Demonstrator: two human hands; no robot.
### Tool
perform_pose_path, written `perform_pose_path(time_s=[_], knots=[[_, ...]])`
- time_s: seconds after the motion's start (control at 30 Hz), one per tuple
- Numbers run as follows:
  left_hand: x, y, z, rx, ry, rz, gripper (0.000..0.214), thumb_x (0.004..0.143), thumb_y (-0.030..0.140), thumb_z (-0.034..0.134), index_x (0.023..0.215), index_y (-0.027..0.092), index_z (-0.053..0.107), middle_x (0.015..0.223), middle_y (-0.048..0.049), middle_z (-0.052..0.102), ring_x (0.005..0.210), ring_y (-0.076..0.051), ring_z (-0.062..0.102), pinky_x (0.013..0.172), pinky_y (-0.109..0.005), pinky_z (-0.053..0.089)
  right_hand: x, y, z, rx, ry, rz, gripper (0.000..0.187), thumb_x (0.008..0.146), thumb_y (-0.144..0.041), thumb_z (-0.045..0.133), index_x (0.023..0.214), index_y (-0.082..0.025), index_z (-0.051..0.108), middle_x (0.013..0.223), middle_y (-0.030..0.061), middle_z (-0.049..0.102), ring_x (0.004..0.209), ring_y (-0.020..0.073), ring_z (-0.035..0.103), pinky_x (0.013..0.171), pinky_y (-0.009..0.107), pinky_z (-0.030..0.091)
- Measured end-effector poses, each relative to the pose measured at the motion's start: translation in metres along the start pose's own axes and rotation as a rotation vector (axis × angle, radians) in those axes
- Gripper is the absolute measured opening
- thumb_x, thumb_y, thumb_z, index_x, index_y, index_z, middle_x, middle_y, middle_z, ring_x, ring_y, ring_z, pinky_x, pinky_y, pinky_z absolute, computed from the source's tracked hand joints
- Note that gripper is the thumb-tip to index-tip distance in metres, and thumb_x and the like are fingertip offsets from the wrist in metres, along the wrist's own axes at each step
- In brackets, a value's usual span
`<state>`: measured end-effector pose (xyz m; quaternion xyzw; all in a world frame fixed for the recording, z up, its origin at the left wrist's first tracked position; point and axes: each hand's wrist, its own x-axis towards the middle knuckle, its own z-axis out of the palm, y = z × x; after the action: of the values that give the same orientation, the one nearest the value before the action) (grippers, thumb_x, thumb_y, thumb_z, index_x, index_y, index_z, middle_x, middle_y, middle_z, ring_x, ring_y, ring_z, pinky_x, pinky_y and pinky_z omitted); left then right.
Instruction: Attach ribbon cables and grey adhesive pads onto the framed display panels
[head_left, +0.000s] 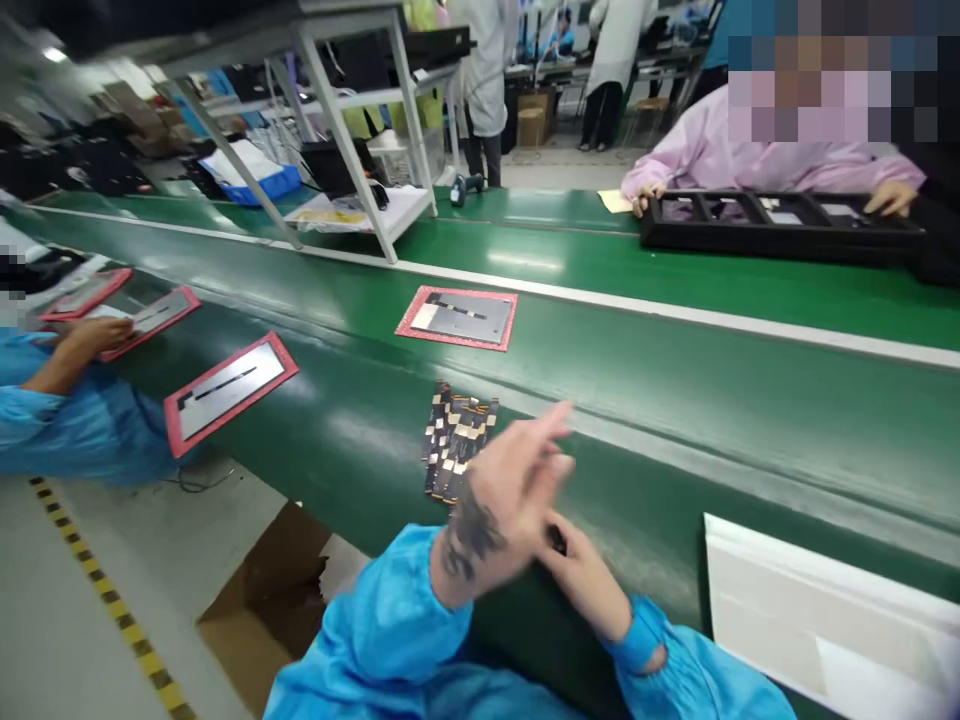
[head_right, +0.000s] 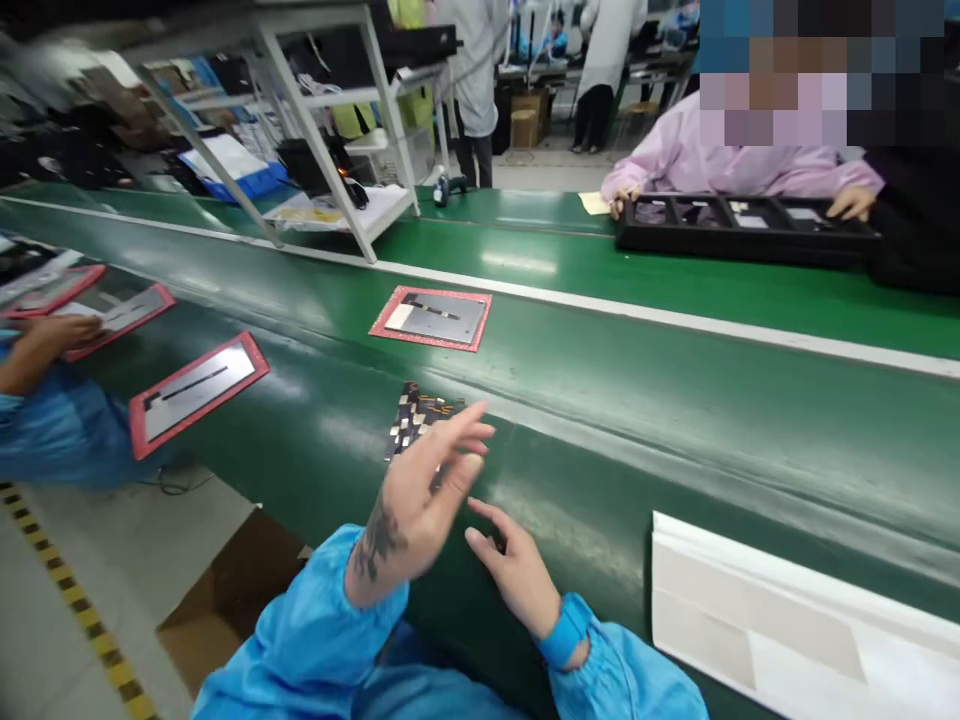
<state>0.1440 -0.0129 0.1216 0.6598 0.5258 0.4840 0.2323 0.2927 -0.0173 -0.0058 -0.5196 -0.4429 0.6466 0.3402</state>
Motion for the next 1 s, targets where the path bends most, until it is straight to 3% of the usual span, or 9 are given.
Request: perform_pose_path(time_s=[0.1,0.2,0.27,0.37,0.53,0.63,0.77,0.93,1.0], knots=[[-0.006,-0.089,-0.018,0.257,0.211,-0.375,0.036,0.098,0.025,0.043,0.126,0.016,0.062,0.129,-0.0116,0.065,0.120,-0.023,0.062,0.104,-0.038,0.052,0.024,-0.024,0.014,0.127,-0.102,0.156,0.058,0.059,-0.041,0.088,0.110,-0.019,0.073,0.088,0.0033,0.070,0.048,0.0069,0.044,0.040,0.020,0.031],[-0.021,-0.157,-0.029,0.349,0.312,-0.492,0.041,0.095,0.022,0.044,0.131,0.009,0.057,0.134,-0.0208,0.060,0.127,-0.032,0.057,0.108,-0.052,0.047,0.044,-0.039,0.028,0.190,-0.141,0.234,0.065,0.054,-0.038,0.088,0.112,-0.014,0.069,0.061,-0.0043,0.056,0.041,0.0031,0.025,0.038,0.017,0.015],[-0.031,-0.177,-0.025,0.373,0.303,-0.496,0.043,0.094,0.022,0.046,0.134,0.012,0.056,0.136,-0.0188,0.060,0.129,-0.031,0.056,0.111,-0.052,0.045,0.053,-0.045,0.037,0.189,-0.156,0.230,0.066,0.055,-0.039,0.087,0.111,-0.011,0.067,0.050,-0.0099,0.040,0.042,0.0043,0.023,0.038,0.017,0.012],[-0.041,-0.182,-0.009,0.392,0.234,-0.423,0.045,0.094,0.023,0.045,0.137,0.013,0.056,0.141,-0.0153,0.059,0.134,-0.029,0.053,0.117,-0.046,0.042,0.059,-0.050,0.049,0.178,-0.165,0.238,0.071,0.054,-0.042,0.085,0.113,-0.010,0.063,0.048,-0.0128,0.030,0.043,0.0052,0.022,0.039,0.017,0.011],[-0.048,-0.178,0.012,0.435,0.191,-0.351,0.049,0.091,0.029,0.051,0.136,0.011,0.060,0.145,-0.0146,0.055,0.139,-0.031,0.048,0.118,-0.046,0.042,0.060,-0.051,0.058,0.171,-0.144,0.287,0.085,0.045,-0.051,0.088,0.116,-0.011,0.062,0.049,-0.0141,0.026,0.044,0.0049,0.018,0.038,0.016,0.011],[-0.050,-0.181,0.012,0.462,0.205,-0.339,0.046,0.091,0.029,0.050,0.134,0.016,0.063,0.146,-0.0114,0.054,0.137,-0.029,0.050,0.117,-0.045,0.043,0.063,-0.047,0.057,0.166,-0.168,0.306,0.090,0.044,-0.054,0.090,0.119,-0.012,0.063,0.051,-0.0133,0.026,0.044,0.0052,0.019,0.037,0.016,0.012],[-0.053,-0.184,0.011,0.484,0.280,-0.392,0.050,0.092,0.028,0.047,0.140,0.018,0.057,0.155,-0.0127,0.043,0.144,-0.032,0.041,0.120,-0.053,0.037,0.063,-0.041,0.050,0.094,-0.122,0.333,0.091,0.045,-0.061,0.088,0.121,-0.015,0.066,0.051,-0.0115,0.030,0.042,0.0060,0.023,0.036,0.015,0.015],[-0.053,-0.170,0.008,0.258,0.248,-0.354,0.056,0.093,0.034,0.052,0.148,0.038,0.047,0.155,-0.0031,0.044,0.142,-0.031,0.044,0.121,-0.049,0.036,0.061,-0.039,0.054,0.070,-0.132,0.353,0.082,0.048,-0.060,0.087,0.116,-0.019,0.069,0.050,-0.0097,0.033,0.041,0.0066,0.024,0.035,0.016,0.017],[-0.051,-0.165,0.005,0.201,0.220,-0.383,0.054,0.092,0.036,0.053,0.146,0.037,0.051,0.155,-0.0042,0.043,0.142,-0.032,0.044,0.122,-0.048,0.034,0.062,-0.038,0.059,0.083,-0.133,0.352,0.078,0.047,-0.058,0.087,0.113,-0.019,0.071,0.050,-0.0085,0.035,0.041,0.0072,0.027,0.035,0.016,0.019]])
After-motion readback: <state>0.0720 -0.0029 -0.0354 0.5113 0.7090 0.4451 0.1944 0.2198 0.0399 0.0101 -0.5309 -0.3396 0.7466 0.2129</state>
